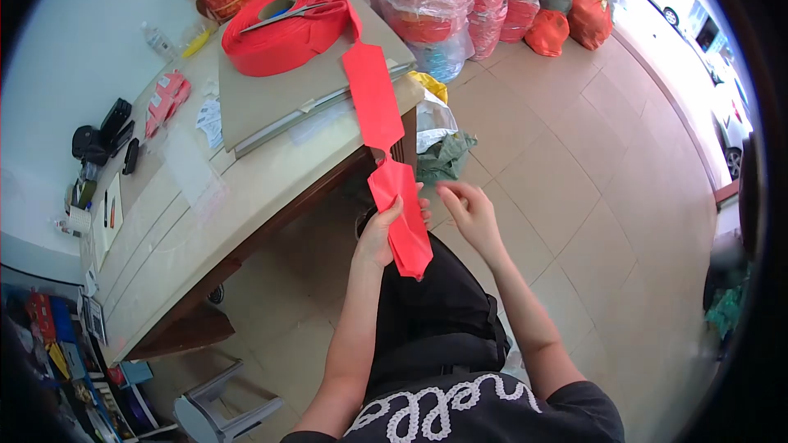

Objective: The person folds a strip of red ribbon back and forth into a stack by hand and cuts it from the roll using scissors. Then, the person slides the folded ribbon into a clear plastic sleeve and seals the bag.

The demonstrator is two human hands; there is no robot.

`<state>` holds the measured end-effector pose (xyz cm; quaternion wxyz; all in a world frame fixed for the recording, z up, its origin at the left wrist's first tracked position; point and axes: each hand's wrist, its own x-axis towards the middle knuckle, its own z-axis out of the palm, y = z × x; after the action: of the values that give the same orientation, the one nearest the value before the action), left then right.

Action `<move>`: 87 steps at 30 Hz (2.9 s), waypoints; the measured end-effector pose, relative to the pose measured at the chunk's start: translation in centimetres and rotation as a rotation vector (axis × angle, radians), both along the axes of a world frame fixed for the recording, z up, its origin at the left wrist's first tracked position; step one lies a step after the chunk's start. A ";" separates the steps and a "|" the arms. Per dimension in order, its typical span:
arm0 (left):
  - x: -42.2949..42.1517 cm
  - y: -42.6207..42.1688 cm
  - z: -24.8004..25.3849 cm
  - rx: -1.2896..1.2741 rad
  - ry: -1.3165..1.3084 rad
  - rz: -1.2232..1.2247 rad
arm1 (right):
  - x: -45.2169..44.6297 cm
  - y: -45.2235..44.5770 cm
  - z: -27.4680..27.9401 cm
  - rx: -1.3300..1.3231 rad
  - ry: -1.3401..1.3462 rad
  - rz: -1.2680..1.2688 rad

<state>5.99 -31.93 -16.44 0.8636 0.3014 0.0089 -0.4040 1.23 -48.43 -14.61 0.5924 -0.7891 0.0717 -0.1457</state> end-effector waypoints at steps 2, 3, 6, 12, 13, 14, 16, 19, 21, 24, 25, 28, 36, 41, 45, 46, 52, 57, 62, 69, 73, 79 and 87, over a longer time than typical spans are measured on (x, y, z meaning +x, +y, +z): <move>-0.1 -0.2 0.1 -0.013 0.022 -0.026 | 2.7 -1.0 0.6 0.183 0.058 0.146; -0.1 -0.2 0.3 -0.008 0.038 -0.036 | 4.2 -1.0 1.7 0.284 0.164 0.260; -0.1 -0.2 0.6 -0.032 0.012 -0.083 | 7.7 -0.7 1.8 0.493 0.333 0.485; -0.1 -0.1 1.8 -0.025 -0.006 -0.098 | 9.8 0.6 1.3 0.610 0.316 0.526; -0.1 -0.1 1.8 -0.020 -0.007 -0.103 | 9.9 0.6 1.3 0.594 0.317 0.517; -0.1 -0.1 1.7 -0.032 -0.001 -0.102 | 10.0 0.6 1.3 0.579 0.318 0.505; -0.1 -0.2 1.5 -0.054 0.011 -0.103 | 10.0 0.4 1.7 0.510 0.357 0.510; 0.0 -0.1 1.4 -0.011 -0.014 -0.092 | 9.6 0.5 3.8 0.366 0.406 0.457; 0.0 0.1 1.8 -0.038 0.010 -0.085 | 9.4 1.0 4.0 0.331 0.402 0.425; 0.1 0.3 1.5 -0.151 0.072 -0.107 | 9.5 1.1 3.8 0.354 0.393 0.449; 0.2 0.3 1.4 -0.202 0.099 -0.114 | 9.0 0.8 4.3 0.373 0.316 0.424; 0.3 0.5 1.5 -0.364 0.251 -0.068 | 6.0 0.2 4.6 0.246 0.049 0.291; 0.9 0.7 1.6 -0.387 0.407 0.048 | -6.1 0.1 6.0 -0.698 -0.423 0.406; 0.5 0.4 1.8 -0.301 0.396 0.059 | -5.9 0.9 5.2 -0.710 -0.562 0.310; 0.3 0.2 2.1 -0.287 0.400 0.076 | -5.8 0.7 5.0 -0.701 -0.622 0.307; 0.3 0.2 2.3 -0.275 0.399 0.089 | -5.9 0.8 5.0 -0.689 -0.628 0.301; 0.1 0.1 2.5 -0.253 0.389 0.095 | -6.1 0.9 4.7 -0.679 -0.669 0.303; 0.2 0.2 2.4 -0.320 0.463 0.062 | -6.0 0.9 3.4 -0.701 -0.775 0.299; 0.3 0.2 2.2 -0.374 0.461 0.048 | -6.1 1.0 2.6 -0.791 -0.850 0.283; 0.7 0.9 1.9 -0.366 0.354 0.021 | -6.6 -0.6 3.8 -0.753 -0.608 0.237; 0.5 1.0 2.0 -0.242 0.259 0.063 | -5.8 -2.3 3.1 -0.618 -0.401 0.123; -0.9 1.7 2.8 -0.065 0.075 0.027 | -3.2 -2.0 2.5 -0.430 -0.295 0.049; -1.8 2.9 5.9 -0.104 0.051 -0.046 | 3.1 -1.2 3.5 -0.115 -0.098 -0.008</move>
<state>4.23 -29.07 -10.58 0.8680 0.2459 0.0031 -0.4315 4.38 -49.67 -11.11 0.5483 -0.8134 0.0375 -0.1904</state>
